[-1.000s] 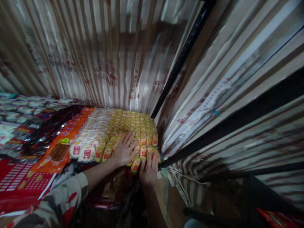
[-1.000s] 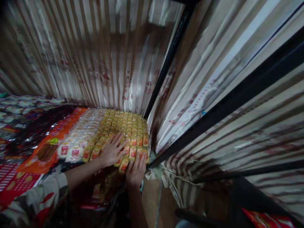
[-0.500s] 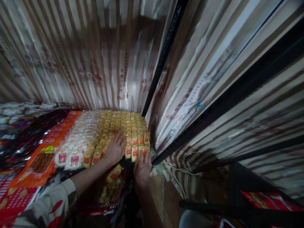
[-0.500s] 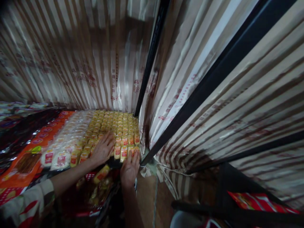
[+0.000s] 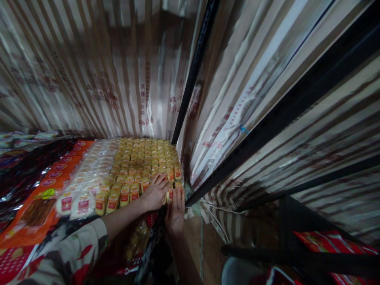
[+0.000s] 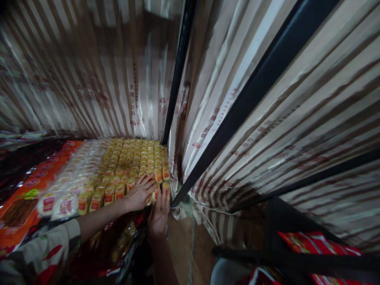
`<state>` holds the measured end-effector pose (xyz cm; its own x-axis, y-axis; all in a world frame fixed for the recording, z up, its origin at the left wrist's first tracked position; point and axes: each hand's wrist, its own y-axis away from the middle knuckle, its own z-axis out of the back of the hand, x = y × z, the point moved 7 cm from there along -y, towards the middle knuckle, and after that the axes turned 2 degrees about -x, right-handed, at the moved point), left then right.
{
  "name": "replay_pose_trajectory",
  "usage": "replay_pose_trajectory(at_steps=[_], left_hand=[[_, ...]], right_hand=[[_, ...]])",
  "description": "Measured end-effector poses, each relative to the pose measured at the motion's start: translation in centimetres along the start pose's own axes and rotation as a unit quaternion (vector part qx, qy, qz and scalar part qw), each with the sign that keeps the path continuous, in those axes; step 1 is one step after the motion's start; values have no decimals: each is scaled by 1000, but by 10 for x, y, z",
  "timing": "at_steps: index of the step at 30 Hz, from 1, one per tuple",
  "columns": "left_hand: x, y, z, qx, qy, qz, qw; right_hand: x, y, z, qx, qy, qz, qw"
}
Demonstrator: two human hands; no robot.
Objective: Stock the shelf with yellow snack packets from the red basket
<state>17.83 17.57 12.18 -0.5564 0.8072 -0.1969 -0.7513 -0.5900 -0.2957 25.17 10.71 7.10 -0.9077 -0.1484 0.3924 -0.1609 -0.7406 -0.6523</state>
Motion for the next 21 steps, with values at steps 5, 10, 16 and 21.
replay_pose_trajectory(at_steps=[5,10,16,21], left_hand=[[1,0,-2,-12,0,1,1000],[1,-16,-4,-18,0,3,1000],[-4,-45,-13,44,16,44,998],[-3,-61,-30,137,35,105,984]], right_hand=[[-8,-4,-16,14,47,-52,997],[-11,-6,-28,28,82,-84,993],[-7,-1,-18,-27,15,-41,999],[-14,0,-15,-34,-37,-95,994]])
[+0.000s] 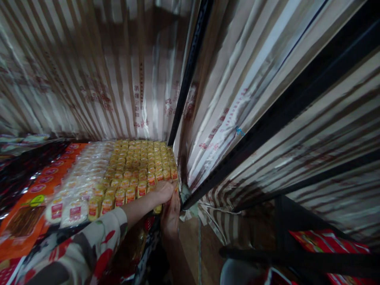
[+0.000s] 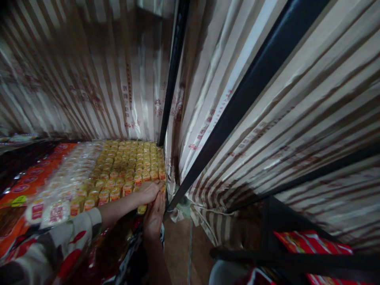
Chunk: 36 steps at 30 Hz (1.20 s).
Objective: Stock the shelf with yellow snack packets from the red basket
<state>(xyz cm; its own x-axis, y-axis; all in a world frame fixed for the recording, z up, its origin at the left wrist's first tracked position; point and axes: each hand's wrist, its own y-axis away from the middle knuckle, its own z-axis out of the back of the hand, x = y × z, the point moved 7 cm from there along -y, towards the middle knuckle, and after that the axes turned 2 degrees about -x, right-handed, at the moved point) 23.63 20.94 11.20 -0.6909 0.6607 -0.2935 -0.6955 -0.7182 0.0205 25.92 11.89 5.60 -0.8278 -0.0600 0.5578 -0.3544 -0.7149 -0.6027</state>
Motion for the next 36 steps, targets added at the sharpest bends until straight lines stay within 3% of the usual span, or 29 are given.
replay_pose_trajectory(at_steps=[9,18,24,28,36], left_hand=[[12,-7,-3,-2,38,50,998],[25,3,5,-68,116,58,989],[26,2,16,-116,141,73,981],[18,0,26,-155,151,40,975],[16,-7,14,-129,131,19,983]], right_hand=[[-3,-2,4,-6,4,2,1000],[-5,-9,-7,3,8,4,1000],[3,-22,0,18,-8,11,1000],[5,-26,-1,22,11,12,1000],[-2,-34,-8,51,28,-6,998]])
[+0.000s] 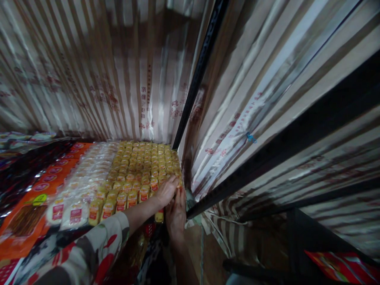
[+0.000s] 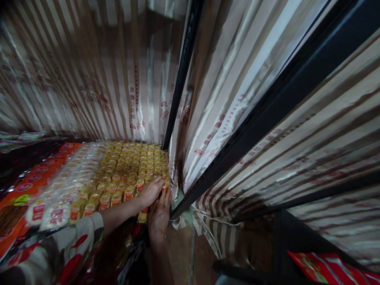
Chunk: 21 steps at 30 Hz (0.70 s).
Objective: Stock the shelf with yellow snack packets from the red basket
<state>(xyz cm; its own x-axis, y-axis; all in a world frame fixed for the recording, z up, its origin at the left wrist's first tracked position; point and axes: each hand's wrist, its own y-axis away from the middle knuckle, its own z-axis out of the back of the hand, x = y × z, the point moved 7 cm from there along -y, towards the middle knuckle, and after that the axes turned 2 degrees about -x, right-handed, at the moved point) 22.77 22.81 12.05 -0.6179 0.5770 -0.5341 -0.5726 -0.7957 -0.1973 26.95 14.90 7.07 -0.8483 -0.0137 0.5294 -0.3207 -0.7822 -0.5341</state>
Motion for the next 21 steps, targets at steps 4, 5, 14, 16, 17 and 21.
replay_pose_trajectory(at_steps=[4,5,14,16,17,21], left_hand=[[3,-1,-5,11,-4,-21,1000],[3,-1,-6,10,-3,-25,1000],[-1,-3,-2,-20,13,-23,999],[-1,4,4,-41,12,-26,999],[0,10,6,-52,8,-22,998],[-1,45,16,-90,-32,1,995]], right_hand=[[-1,-3,-4,21,0,21,1000],[-2,-4,-6,24,0,23,999],[-7,-12,-10,31,-17,-5,999],[-7,-13,-10,33,-23,-10,999],[-8,-13,-9,34,-26,-12,999],[-12,-11,-14,50,-42,-25,998]])
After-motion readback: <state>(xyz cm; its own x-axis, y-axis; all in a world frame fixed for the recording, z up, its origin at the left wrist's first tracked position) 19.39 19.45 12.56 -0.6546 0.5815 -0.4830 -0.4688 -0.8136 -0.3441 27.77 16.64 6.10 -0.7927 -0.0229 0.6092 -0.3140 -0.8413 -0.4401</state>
